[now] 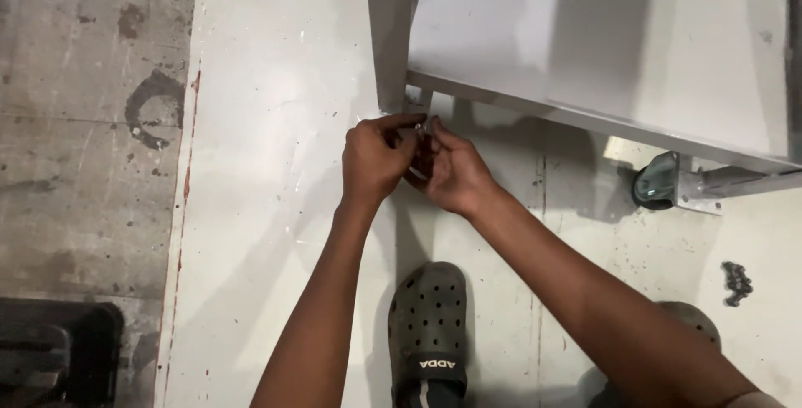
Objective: Assembling the base of a metal trolley by attaching or adjusting bolts and nuts at the wheel mounting points.
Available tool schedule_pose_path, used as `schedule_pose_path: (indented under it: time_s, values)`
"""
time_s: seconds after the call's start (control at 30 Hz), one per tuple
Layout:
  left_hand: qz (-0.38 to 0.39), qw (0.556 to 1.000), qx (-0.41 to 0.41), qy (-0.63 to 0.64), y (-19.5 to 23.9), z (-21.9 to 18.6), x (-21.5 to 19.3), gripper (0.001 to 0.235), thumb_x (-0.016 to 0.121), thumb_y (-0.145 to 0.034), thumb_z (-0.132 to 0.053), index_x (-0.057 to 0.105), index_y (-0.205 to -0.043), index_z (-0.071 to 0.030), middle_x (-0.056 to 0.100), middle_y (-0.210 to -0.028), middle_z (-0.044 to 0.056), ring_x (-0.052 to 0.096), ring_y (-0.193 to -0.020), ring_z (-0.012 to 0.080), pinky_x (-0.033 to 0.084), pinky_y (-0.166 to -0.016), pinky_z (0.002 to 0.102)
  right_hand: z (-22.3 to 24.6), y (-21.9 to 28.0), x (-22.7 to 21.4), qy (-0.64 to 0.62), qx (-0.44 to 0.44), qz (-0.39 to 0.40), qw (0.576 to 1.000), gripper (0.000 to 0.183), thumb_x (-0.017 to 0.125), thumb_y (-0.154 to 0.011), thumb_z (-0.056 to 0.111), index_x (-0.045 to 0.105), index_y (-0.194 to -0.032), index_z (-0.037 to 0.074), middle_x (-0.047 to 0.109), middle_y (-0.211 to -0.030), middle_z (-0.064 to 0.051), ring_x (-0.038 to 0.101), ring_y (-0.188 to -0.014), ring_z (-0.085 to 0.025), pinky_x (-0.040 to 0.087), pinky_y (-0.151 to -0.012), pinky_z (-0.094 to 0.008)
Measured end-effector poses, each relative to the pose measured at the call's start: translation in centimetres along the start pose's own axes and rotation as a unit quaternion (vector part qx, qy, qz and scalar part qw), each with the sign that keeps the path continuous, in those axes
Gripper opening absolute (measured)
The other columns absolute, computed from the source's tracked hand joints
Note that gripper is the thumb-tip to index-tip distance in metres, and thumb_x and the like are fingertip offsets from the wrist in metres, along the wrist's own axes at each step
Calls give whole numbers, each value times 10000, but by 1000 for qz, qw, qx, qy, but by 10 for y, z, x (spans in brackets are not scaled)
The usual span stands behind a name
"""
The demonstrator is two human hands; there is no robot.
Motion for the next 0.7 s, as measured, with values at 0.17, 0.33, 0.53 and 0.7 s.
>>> schedule_pose_path:
  time_s: [0.17,0.33,0.53,0.7]
  values:
    - [-49,998,37,-2,4,0,4,244,734,-843,-249,831,-1058,-184,728,-645,62,703,-567,168,556,-581,318,-2,3,10,-11,-21,-41,999,319,578,-996,442,664,-1109,156,681,-1116,-17,616,-1106,-217,456,-1080,-449]
    - [-133,988,61,59,8,19,12,210,804,-820,-287,817,-961,-131,727,-666,37,704,-578,159,550,-570,320,-9,-8,-7,-30,-49,-88,994,295,577,-1003,428,672,-1051,153,686,-1022,-23,631,-1014,-216,473,-1013,-440]
    - [-95,994,56,13,25,13,16,280,860,-801,-249,708,-765,-17,686,-637,77,667,-569,199,530,-581,341,-2,6,11,-65,-60,-63,994,303,609,-982,396,689,-1037,109,712,-1020,-41,657,-1009,-208,538,-951,-381]
    - [-36,982,93,161,36,2,21,579,825,-763,-247,621,-1282,-90,671,-689,-21,628,-587,81,500,-562,257,-1,1,-4,-42,-59,-62,995,347,599,-993,392,678,-1111,76,714,-1093,-83,641,-1047,-220,554,-935,-347]
Point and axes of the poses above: each hand's wrist, its own y-axis away from the middle knuckle, its own x-axis out of the palm, z = x × y, the point moved 6 cm from there along -y, towards the middle knuckle
